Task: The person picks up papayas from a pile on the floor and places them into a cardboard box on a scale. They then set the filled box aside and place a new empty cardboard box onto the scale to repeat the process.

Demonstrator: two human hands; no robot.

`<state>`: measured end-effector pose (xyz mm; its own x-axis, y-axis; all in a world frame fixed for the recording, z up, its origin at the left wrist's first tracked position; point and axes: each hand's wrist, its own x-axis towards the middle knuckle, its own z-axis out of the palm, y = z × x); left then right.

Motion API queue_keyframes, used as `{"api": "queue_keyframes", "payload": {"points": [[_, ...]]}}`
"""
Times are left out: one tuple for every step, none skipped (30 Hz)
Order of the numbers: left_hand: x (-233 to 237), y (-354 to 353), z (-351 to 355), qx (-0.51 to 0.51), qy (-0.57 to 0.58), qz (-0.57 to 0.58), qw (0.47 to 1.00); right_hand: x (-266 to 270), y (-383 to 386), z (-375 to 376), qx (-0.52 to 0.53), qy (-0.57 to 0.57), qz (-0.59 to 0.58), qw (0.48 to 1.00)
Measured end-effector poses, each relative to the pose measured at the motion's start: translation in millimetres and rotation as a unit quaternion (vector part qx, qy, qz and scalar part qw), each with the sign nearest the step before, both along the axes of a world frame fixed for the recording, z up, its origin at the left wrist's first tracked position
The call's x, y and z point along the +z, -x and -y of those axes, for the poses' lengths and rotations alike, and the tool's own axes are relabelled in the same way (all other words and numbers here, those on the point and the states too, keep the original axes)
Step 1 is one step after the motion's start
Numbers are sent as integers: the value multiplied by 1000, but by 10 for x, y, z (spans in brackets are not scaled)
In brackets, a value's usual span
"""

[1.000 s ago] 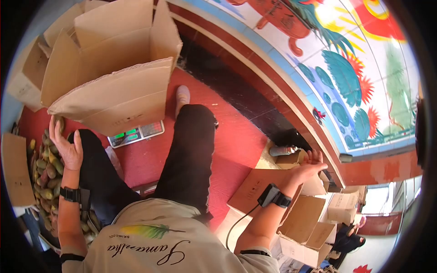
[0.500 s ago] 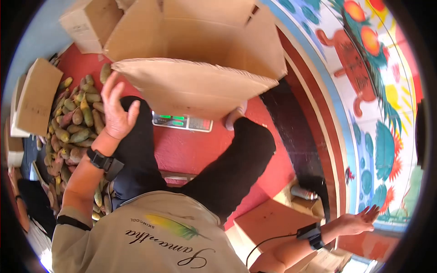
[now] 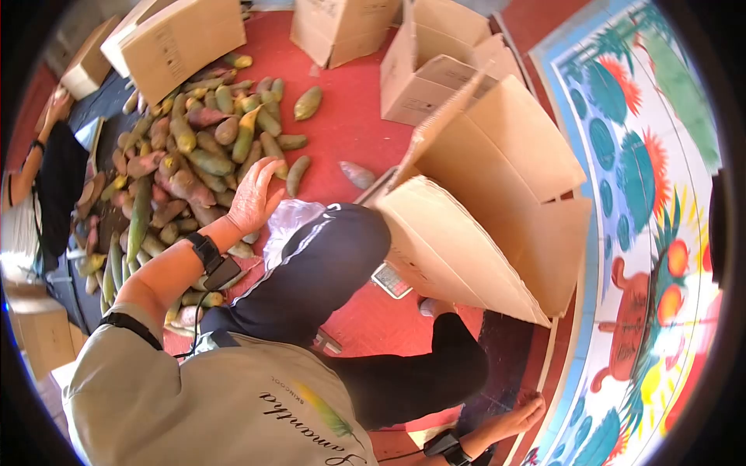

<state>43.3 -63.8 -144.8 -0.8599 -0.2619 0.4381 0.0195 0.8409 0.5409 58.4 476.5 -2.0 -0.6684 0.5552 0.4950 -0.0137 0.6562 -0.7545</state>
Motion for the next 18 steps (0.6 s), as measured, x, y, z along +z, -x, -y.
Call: {"api": "queue_keyframes", "payload": {"points": [[-189,-104,103,15,16,16,1000,52,43,31,-10,6,17,1000],[-347,-221,186,28,21,51,998,40,89,47,4,10,20,1000],[-500,-325,244,38,23,87,995,25,120,51,16,13,23,1000],[-653,-416,282,46,18,92,995,-20,162,49,25,8,28,999],[-802,-524,317,52,28,158,986,-114,206,40,25,-9,39,999],[-951,-630,351,57,39,223,972,-213,241,23,25,-25,50,998],[-1113,-724,386,63,36,228,971,-294,253,-26,31,-26,55,998],[-1273,-812,395,79,22,302,950,-349,257,-81,25,-28,78,996],[-1431,-885,409,94,7,375,922,-419,276,-133,18,-30,102,994],[-1552,-920,425,106,-24,425,899,-484,275,-86,22,-32,107,994],[-1602,-934,419,110,-28,426,898,-542,260,0,12,-56,110,992],[-1651,-942,398,124,-37,451,883,-577,271,68,3,-82,111,990],[-1652,-938,370,136,-45,476,868,-594,284,76,7,-86,112,990],[-1650,-919,354,138,-49,478,866,-609,275,65,-1,-79,116,990],[-1643,-886,337,146,-11,475,868,-623,266,64,-11,-71,122,990],[-1637,-851,333,152,28,471,869,-591,258,104,-6,-96,137,986],[-1677,-813,365,152,23,472,868,-588,254,140,-4,-100,138,985],[-1725,-762,421,140,59,466,872,-580,255,172,-2,-130,136,982]]}}
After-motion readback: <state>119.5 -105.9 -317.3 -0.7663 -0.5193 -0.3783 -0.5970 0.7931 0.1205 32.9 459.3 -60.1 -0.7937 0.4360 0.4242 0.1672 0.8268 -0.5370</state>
